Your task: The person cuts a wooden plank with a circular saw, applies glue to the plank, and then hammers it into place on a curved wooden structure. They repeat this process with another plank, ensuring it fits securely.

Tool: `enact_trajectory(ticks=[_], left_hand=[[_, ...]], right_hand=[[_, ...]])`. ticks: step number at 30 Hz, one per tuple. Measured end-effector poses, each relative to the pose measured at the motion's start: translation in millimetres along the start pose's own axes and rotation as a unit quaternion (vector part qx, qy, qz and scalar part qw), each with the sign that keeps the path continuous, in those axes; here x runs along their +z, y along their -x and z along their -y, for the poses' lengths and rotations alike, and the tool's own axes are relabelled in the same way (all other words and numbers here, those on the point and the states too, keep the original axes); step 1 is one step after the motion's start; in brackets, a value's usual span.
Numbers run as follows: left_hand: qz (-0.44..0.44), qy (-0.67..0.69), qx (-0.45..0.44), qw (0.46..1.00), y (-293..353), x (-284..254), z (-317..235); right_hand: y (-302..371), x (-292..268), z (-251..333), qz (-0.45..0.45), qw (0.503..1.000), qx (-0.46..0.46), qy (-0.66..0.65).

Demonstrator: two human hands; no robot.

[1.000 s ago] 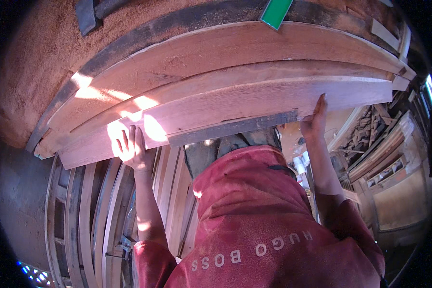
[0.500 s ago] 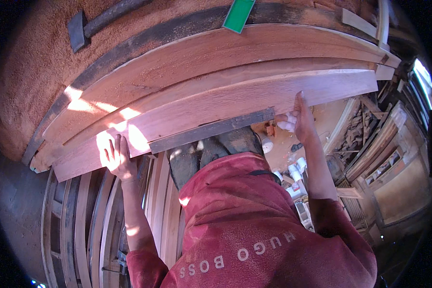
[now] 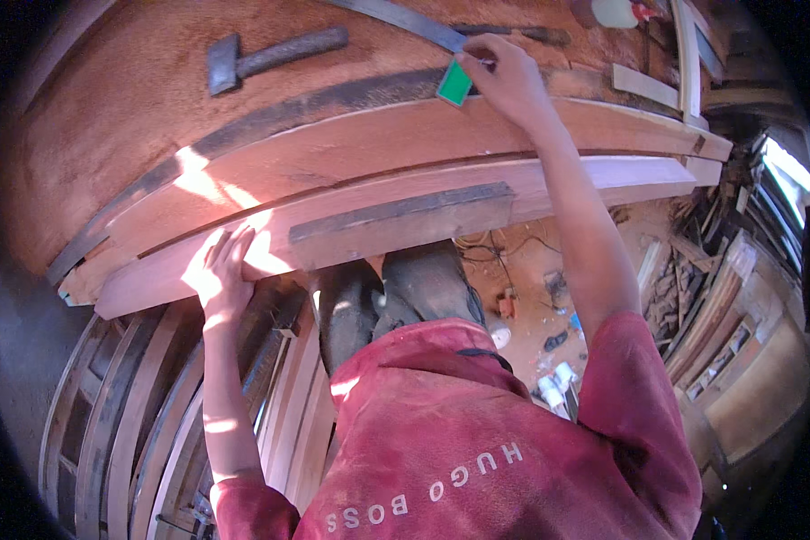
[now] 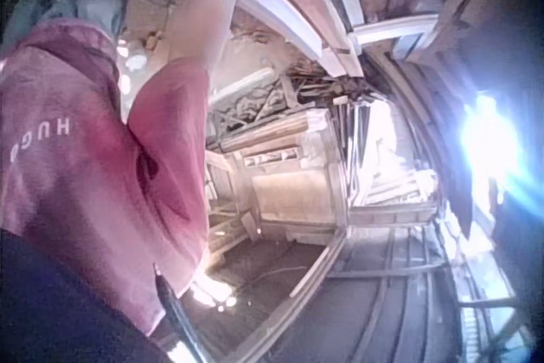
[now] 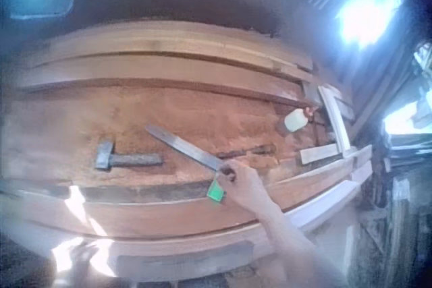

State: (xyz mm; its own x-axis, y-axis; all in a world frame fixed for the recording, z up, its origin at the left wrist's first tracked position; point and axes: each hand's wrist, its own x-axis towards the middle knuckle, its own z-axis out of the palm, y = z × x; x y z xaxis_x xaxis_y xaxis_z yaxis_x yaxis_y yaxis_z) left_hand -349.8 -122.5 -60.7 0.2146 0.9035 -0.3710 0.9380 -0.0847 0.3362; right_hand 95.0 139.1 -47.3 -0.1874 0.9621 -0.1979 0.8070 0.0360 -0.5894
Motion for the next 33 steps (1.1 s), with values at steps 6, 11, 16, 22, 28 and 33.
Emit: enact_trajectory(ticks=[6, 11, 16, 22, 28, 33], left_hand=[[0.097, 0.037, -0.022, 0.994, -25, -26, 8], [0.080, 0.032, 0.011, 0.996, -25, -19, 15], [0.066, 0.067, 0.062, 0.994, -21, -18, 30], [0.003, 0.131, 0.077, 0.988, -21, -15, 17], [-0.081, 0.164, 0.156, 0.971, -44, -9, -13], [-0.062, 0.145, 0.141, 0.977, -46, -8, -13]], right_hand=[[-53, 103, 90, -0.019, 0.965, -0.206, 0.160], [-92, 194, 134, 0.043, 0.904, -0.228, 0.360], [-106, 160, 217, 0.294, 0.886, -0.116, 0.340], [45, 125, 203, -0.003, 0.990, -0.079, 0.118], [189, 116, 189, -0.012, 0.967, 0.250, -0.048], [237, 115, 215, -0.091, 0.972, 0.215, 0.003]])
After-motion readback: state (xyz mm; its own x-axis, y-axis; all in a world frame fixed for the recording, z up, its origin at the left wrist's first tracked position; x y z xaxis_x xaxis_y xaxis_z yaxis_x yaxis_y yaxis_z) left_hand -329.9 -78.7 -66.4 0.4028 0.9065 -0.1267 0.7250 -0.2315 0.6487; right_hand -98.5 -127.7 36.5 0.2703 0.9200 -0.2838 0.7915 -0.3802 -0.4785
